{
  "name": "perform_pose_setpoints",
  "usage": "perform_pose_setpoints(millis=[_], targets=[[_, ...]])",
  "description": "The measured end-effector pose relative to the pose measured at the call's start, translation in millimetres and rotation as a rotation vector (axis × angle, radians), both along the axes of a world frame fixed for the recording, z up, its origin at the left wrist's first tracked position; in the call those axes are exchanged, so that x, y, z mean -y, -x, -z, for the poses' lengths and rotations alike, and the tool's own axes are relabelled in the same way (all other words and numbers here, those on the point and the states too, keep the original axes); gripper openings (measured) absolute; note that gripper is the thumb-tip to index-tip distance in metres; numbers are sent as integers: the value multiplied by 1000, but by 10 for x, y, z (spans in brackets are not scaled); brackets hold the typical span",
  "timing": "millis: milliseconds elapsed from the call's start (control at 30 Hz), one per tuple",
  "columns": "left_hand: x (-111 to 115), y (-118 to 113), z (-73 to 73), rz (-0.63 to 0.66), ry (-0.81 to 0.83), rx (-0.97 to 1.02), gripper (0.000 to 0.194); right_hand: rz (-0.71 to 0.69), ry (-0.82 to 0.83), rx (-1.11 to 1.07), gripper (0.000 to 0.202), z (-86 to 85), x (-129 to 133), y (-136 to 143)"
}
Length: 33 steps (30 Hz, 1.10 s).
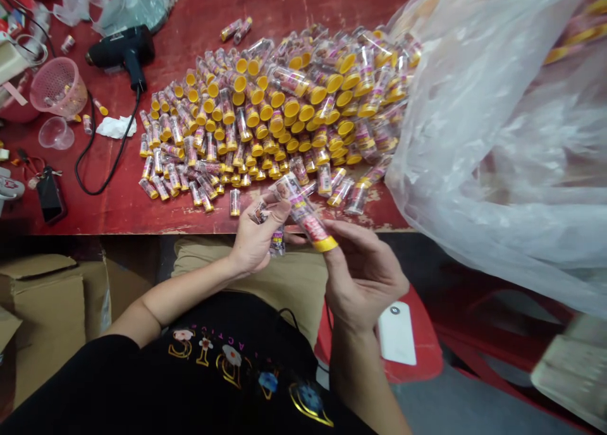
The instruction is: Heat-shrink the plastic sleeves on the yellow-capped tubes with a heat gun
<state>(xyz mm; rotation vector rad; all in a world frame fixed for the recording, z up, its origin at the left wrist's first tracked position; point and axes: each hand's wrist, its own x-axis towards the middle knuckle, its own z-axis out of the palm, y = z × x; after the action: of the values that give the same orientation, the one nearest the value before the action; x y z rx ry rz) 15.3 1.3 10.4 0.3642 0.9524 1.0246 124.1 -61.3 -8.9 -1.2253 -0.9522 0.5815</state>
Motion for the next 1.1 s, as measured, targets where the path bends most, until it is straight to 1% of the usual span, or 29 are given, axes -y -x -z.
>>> perform_pose_setpoints(millis=[67,100,200,300,367,500,600,800,967,1033,1100], targets=[[37,-8,3,35,1,-5,59,-45,9,56,38,3,-10,-16],[59,-14,9,49,-4,-7,62,-46,15,94,39,1,-23,-18],[120,-28,44,60,-53,7,68,19,17,184,33,-6,-65,-3],[149,-26,92,61,-112,14,72,97,10,201,26,14,-97,13],[151,-20,123,75,-128,-9,74,117,-17,225,24,43,-113,13],[140,-17,140,95,-166,-33,76,130,-105,241,30,94,-139,6],[131,-21,117,111,-179,-17,76,149,-124,234,34,106,-148,9],[123,-19,131,130,-162,-2,77,184,-82,214,29,121,-166,25],[60,-31,137,100,-111,10,78,191,-34,152,20,162,-196,66],[-13,-32,146,86,-77,50,74,184,-10,119,15,194,-298,29],[-106,-24,174,62,0,89,66,176,-25,109,13,229,-539,-72]])
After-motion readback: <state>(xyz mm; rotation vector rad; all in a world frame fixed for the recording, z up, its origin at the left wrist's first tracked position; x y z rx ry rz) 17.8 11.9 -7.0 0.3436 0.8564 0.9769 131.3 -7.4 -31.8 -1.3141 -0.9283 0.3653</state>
